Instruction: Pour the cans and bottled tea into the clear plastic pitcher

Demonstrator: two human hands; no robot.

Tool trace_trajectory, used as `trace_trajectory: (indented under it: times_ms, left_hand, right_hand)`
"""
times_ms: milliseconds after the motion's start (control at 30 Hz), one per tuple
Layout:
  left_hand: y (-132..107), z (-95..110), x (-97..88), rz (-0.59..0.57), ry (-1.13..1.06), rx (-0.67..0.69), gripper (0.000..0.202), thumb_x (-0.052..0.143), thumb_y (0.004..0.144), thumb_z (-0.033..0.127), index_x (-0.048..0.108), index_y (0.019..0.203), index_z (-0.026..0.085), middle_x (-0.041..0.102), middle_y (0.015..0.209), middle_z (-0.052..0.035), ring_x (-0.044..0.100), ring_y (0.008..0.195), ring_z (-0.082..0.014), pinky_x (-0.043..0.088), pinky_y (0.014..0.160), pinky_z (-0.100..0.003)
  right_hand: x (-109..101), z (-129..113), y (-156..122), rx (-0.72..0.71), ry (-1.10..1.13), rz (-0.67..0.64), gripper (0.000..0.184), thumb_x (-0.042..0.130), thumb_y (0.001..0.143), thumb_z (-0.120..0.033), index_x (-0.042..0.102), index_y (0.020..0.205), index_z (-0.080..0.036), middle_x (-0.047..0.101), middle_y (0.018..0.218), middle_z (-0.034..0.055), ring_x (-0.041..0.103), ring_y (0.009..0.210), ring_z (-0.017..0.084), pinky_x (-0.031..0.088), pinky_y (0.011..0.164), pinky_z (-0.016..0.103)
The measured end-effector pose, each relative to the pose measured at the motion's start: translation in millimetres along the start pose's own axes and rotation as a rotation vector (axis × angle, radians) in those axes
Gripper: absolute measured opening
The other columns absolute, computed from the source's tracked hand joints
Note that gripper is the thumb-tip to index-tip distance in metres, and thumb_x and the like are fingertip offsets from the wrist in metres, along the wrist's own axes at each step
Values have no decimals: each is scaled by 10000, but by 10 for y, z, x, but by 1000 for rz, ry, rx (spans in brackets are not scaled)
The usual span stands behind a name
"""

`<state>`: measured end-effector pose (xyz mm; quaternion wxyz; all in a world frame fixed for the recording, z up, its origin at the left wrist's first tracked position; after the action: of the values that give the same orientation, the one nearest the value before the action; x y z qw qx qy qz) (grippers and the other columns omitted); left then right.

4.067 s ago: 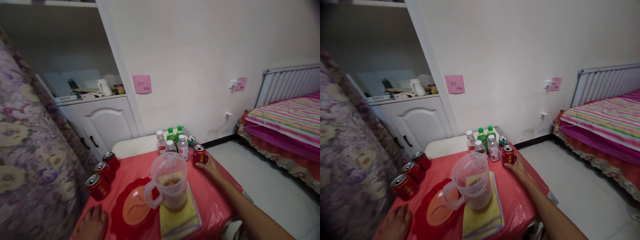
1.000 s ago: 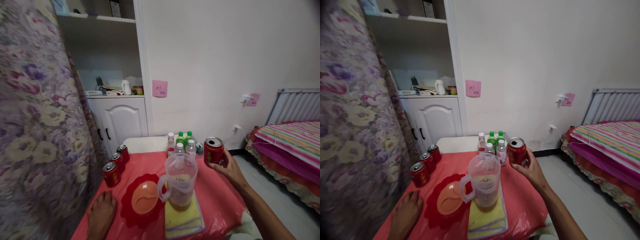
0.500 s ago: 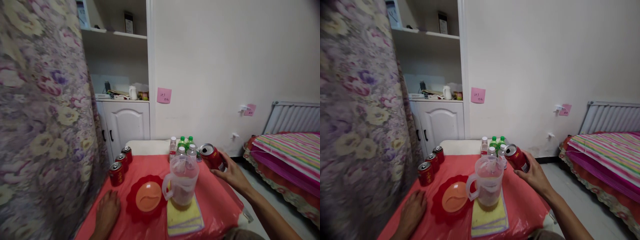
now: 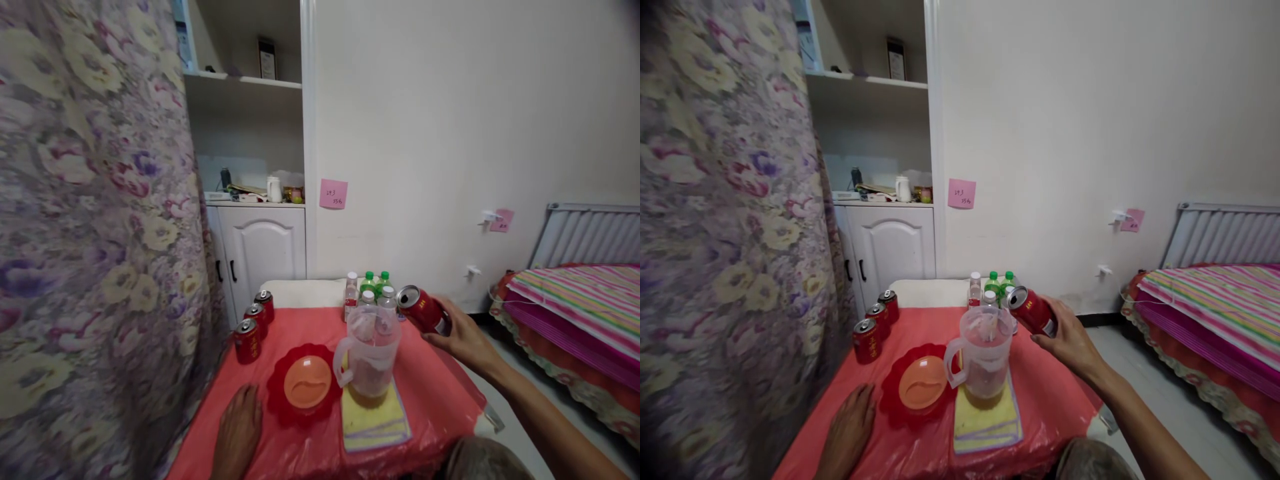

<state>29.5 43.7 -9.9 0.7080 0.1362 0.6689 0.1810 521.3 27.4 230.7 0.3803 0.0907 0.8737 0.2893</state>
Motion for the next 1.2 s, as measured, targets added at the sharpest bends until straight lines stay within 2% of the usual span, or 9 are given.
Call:
trace_trajectory:
  times_ms: [267, 567, 767, 1000, 1200]
  left_hand:
    - [17, 18, -46, 15, -18, -4, 506, 274, 949, 239, 633, 1259, 63, 669, 1318, -180, 619, 1219, -277, 455, 1053, -409]
    - [8, -10, -25, 28, -24, -20, 513, 269, 951, 259, 634, 1257, 71, 668, 1320, -173, 622, 1216, -268, 447, 1061, -398]
    - [3, -25, -3, 44, -30, -20, 496, 284, 951, 272, 638, 1247, 91, 676, 1315, -160, 616, 1225, -261, 445, 1067, -393]
    - [9, -14, -6, 48, -50, -14, 499, 286, 943, 255, 628, 1250, 60, 667, 1316, -185, 618, 1215, -272, 444, 1067, -403]
    - [13, -11, -23, 40, -50, -21, 497, 280, 949, 270, 629, 1245, 74, 671, 1311, -170, 620, 1211, -267, 443, 1058, -392]
  right_hand:
    - [74, 21, 44, -83, -49, -20, 672, 705, 672, -292, 517, 1315, -234, 648, 1240, 108, 585, 1133, 339, 450, 993, 499]
    - [129, 14, 123, -104, -134, -84, 728, 705, 647, -243, 499, 1345, -212, 630, 1290, 129, 572, 1154, 339, 443, 1010, 510]
    - [140, -87, 176, -139, -193, -105, 677, 677, 647, -197, 530, 1307, -225, 656, 1240, 113, 584, 1122, 337, 453, 1002, 519]
    - [133, -239, 226, -177, -273, -156, 663, 631, 663, -129, 516, 1309, -226, 639, 1232, 118, 566, 1101, 324, 472, 971, 499]
    - [141, -228, 257, -188, -317, -161, 701, 642, 675, -129, 503, 1348, -269, 630, 1249, 106, 554, 1121, 331, 467, 959, 508]
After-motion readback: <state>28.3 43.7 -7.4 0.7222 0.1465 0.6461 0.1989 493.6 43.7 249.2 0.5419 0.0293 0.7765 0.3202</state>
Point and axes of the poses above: each hand's wrist, its own y-axis towards the middle knuckle, its own x-axis out of the palm, z = x × y, the point moved 7 cm from there along y, towards the middle knuckle
